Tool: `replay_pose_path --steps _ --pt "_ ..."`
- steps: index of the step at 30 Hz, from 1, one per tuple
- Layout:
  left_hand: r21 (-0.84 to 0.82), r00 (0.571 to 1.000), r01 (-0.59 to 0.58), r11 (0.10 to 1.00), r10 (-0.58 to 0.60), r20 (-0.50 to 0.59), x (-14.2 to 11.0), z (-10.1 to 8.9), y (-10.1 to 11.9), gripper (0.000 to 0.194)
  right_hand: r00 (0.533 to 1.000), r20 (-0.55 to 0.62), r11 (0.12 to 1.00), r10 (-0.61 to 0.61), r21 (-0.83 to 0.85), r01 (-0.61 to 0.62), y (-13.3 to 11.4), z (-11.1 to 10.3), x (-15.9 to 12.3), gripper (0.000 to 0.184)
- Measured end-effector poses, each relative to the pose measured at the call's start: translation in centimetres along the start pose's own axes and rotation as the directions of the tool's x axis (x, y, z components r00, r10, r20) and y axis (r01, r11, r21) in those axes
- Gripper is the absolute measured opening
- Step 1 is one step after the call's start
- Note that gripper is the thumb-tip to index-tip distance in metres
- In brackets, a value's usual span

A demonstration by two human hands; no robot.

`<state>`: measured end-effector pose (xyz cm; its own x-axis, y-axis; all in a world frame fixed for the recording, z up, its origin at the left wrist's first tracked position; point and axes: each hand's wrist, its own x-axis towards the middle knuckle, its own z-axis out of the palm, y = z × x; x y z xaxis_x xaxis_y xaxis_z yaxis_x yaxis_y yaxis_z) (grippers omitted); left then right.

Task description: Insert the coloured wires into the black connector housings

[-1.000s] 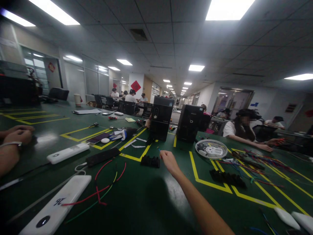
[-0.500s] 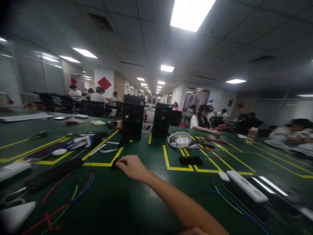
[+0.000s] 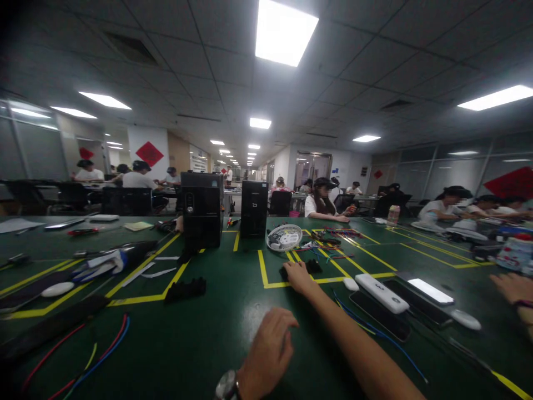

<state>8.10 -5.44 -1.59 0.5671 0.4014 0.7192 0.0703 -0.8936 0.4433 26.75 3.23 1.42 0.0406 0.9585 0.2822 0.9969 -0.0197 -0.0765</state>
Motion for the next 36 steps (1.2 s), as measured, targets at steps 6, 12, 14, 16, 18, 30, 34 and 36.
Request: replay_pose_path --steps 6,12,14,16,18,30,34,36 --pt "-0.051 0.8 0.475 0.879 -0.455 -0.39 0.4 -2.7 -6.3 0.027 0.984 -0.033 0.978 -0.175 0.112 0.177 -4.7 0.8 -2.3 0.039" --pt "-0.675 0.587 0.586 0.447 -0.809 -0.027 -0.3 -3.8 -9.0 0.044 0.92 -0.182 0.847 -0.348 0.36 0.392 -8.1 -1.6 -5.4 0.048" --pt "-0.785 0.598 0.545 0.294 -0.793 0.118 -0.2 -3.4 -8.3 0.039 0.906 -0.192 0.826 -0.377 0.371 0.423 -8.3 -2.6 -6.5 0.05" --pt "-0.828 0.585 0.519 0.214 -0.795 0.161 -0.2 -3.0 -7.4 0.036 0.91 -0.205 0.84 -0.361 0.353 0.412 -7.5 -3.5 -7.8 0.047" --pt "-0.848 0.571 0.492 0.199 -0.809 0.142 -0.1 -2.7 -6.8 0.036 0.944 -0.191 0.9 -0.269 0.299 0.317 -5.6 -4.3 -9.3 0.036" --pt "-0.819 0.526 0.524 0.233 -0.845 0.097 -0.2 -3.4 -6.2 0.034 0.919 0.047 0.917 0.392 -0.095 -0.387 11.9 -6.2 -20.1 0.018" --pt "-0.798 0.576 0.536 0.275 -0.811 0.108 -0.6 -3.1 -6.5 0.039 0.922 0.092 0.926 0.377 -0.054 -0.373 12.2 -6.1 -21.2 0.027" --pt "-0.799 0.584 0.534 0.277 -0.804 0.112 -0.7 -3.0 -6.8 0.04 0.935 0.098 0.939 0.342 -0.002 -0.343 12.3 -6.2 -21.2 0.033"
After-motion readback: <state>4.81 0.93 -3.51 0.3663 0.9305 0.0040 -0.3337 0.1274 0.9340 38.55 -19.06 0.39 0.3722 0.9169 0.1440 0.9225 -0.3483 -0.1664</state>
